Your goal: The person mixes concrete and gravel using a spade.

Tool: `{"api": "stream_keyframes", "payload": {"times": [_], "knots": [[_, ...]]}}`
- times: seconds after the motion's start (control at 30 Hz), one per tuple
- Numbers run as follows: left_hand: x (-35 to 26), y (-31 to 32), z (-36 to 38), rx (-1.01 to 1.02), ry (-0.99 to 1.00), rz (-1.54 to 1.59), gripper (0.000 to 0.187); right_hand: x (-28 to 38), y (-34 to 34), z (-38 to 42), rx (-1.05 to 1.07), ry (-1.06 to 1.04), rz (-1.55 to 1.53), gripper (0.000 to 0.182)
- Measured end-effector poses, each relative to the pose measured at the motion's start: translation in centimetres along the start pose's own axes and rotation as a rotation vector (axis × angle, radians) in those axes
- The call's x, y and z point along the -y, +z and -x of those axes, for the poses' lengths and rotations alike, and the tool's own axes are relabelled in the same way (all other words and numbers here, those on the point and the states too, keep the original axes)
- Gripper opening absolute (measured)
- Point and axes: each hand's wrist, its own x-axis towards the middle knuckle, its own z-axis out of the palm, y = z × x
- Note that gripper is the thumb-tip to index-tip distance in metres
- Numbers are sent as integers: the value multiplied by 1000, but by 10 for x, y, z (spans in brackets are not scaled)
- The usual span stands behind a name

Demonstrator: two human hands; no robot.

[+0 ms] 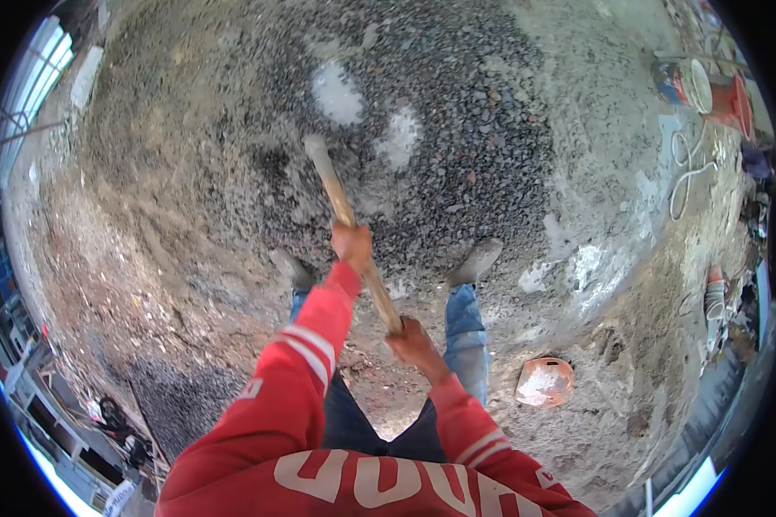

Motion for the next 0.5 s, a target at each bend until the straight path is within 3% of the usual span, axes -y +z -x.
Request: {"api": "stream_keyframes", "payload": {"times": [0.03, 0.1, 0.23, 0.3, 0.43, 0.5], "knots": [[10, 6, 25, -22, 68, 57, 27, 2, -8, 26, -65, -24, 85, 22], [-35, -15, 96, 117, -155, 246, 23, 7, -28, 70, -129, -32, 169, 22], [-94, -22, 150, 162, -245, 495, 22, 5, -66, 83, -260, -86, 242, 31], [-138, -24, 155, 203, -17, 699, 21, 18, -84, 63, -308, -167, 283, 35], [-260, -22, 115, 173, 365, 747, 15, 92, -123, -43, -459, -481, 213, 41], [-303, -3, 66, 170, 617, 670, 10, 132, -143, -104, -498, -520, 175, 41]]}}
